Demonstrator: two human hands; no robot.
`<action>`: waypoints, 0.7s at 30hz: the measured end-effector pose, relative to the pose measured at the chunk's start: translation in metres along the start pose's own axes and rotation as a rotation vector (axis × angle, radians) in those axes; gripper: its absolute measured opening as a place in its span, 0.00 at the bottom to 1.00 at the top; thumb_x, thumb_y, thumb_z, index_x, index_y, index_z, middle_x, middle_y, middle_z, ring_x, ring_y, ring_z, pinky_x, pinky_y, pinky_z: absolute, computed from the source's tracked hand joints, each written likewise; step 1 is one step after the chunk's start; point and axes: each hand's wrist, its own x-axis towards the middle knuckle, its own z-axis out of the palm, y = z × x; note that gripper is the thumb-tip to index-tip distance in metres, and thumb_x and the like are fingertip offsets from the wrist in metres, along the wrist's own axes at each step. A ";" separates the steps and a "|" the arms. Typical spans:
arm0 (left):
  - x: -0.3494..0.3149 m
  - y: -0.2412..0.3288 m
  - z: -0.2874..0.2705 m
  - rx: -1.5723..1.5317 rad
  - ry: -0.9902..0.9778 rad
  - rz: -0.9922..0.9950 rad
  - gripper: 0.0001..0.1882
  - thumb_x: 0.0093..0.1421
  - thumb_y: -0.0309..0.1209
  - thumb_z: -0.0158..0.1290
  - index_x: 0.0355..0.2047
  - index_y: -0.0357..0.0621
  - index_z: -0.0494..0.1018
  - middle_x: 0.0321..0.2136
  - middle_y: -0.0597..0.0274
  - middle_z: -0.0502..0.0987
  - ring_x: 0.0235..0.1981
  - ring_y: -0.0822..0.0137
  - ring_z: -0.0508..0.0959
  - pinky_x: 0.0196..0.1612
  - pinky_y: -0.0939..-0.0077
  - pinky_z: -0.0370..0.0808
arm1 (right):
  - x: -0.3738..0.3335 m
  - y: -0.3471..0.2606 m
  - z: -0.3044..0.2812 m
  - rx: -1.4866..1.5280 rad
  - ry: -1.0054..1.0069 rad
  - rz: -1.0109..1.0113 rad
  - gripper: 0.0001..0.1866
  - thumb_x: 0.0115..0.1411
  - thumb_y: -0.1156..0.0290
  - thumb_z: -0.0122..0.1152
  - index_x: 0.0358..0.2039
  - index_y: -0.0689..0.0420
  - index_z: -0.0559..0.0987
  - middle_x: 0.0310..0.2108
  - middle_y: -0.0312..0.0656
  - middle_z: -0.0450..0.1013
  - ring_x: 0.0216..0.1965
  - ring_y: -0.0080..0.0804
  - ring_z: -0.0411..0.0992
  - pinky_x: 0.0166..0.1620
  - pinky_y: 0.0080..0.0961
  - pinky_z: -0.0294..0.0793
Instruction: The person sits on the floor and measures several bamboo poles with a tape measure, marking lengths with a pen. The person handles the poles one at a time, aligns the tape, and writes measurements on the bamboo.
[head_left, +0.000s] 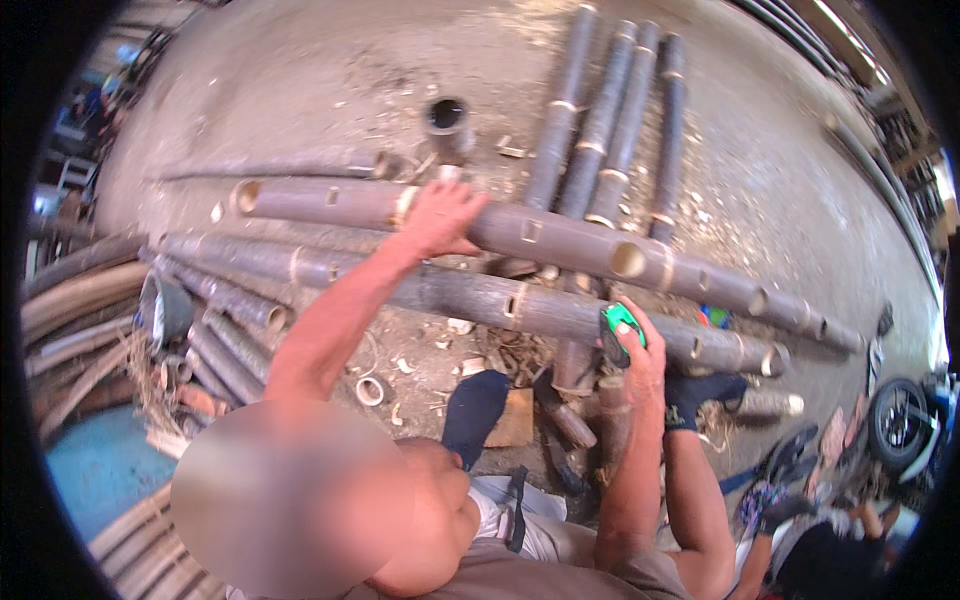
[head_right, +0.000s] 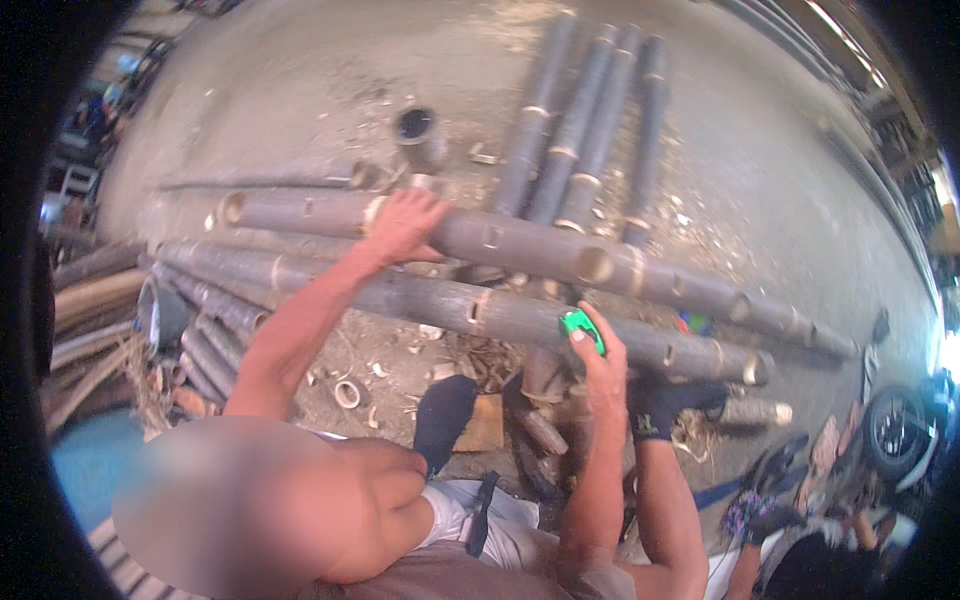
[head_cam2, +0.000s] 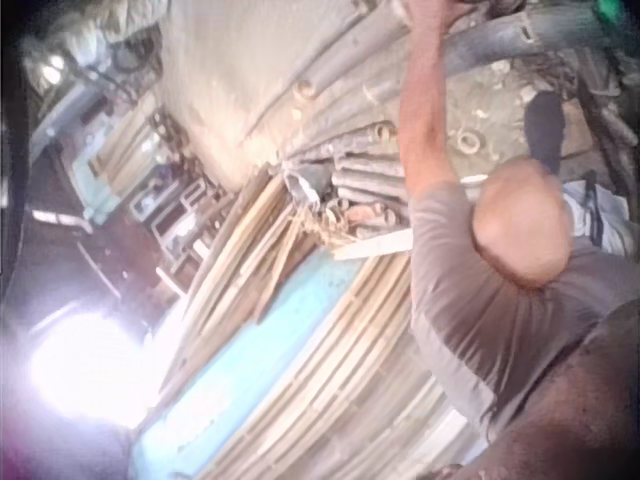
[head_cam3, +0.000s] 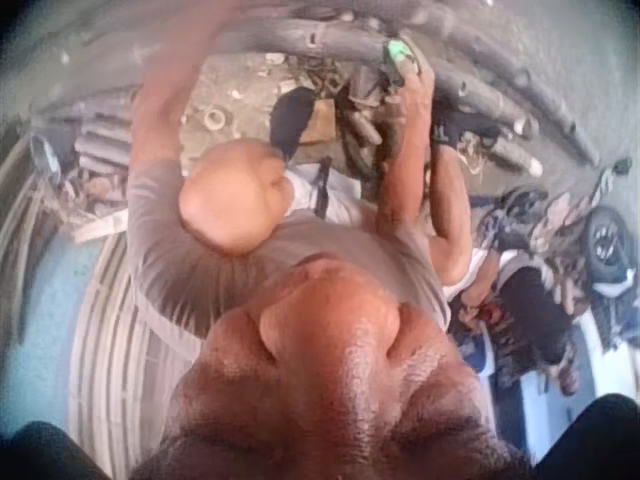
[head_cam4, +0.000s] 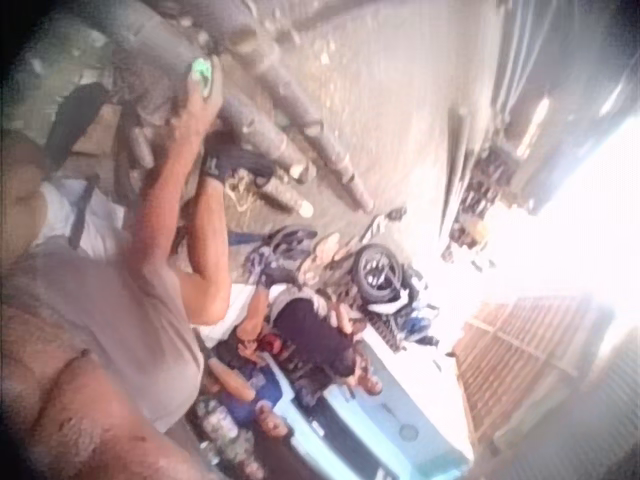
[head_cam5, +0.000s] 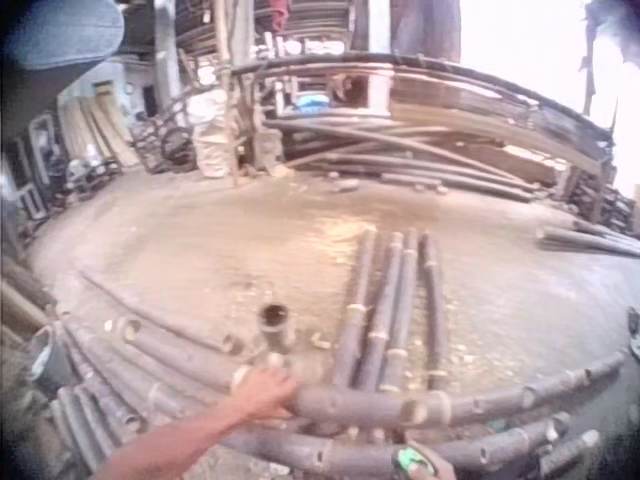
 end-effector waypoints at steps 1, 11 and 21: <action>0.003 0.013 -0.001 0.009 0.016 0.007 0.51 0.40 0.56 0.75 0.63 0.51 0.70 0.51 0.53 0.76 0.57 0.51 0.74 0.59 0.50 0.68 | 0.008 0.002 0.001 -0.105 -0.003 -0.016 0.30 0.64 0.64 0.66 0.65 0.63 0.75 0.53 0.44 0.77 0.52 0.33 0.76 0.54 0.33 0.79; 0.006 0.043 0.019 -0.295 0.273 -0.145 0.35 0.60 0.64 0.57 0.57 0.53 0.79 0.47 0.52 0.78 0.56 0.50 0.74 0.62 0.50 0.65 | 0.079 -0.031 0.108 -1.007 -0.138 -0.489 0.37 0.58 0.54 0.74 0.62 0.63 0.76 0.50 0.56 0.75 0.52 0.54 0.75 0.57 0.44 0.73; 0.020 0.007 0.033 -1.246 0.204 -0.380 0.21 0.72 0.44 0.55 0.53 0.40 0.82 0.48 0.55 0.86 0.50 0.67 0.81 0.59 0.68 0.75 | 0.146 -0.026 0.155 -0.867 -0.183 -0.682 0.37 0.56 0.50 0.75 0.58 0.63 0.78 0.47 0.54 0.76 0.52 0.52 0.74 0.58 0.43 0.73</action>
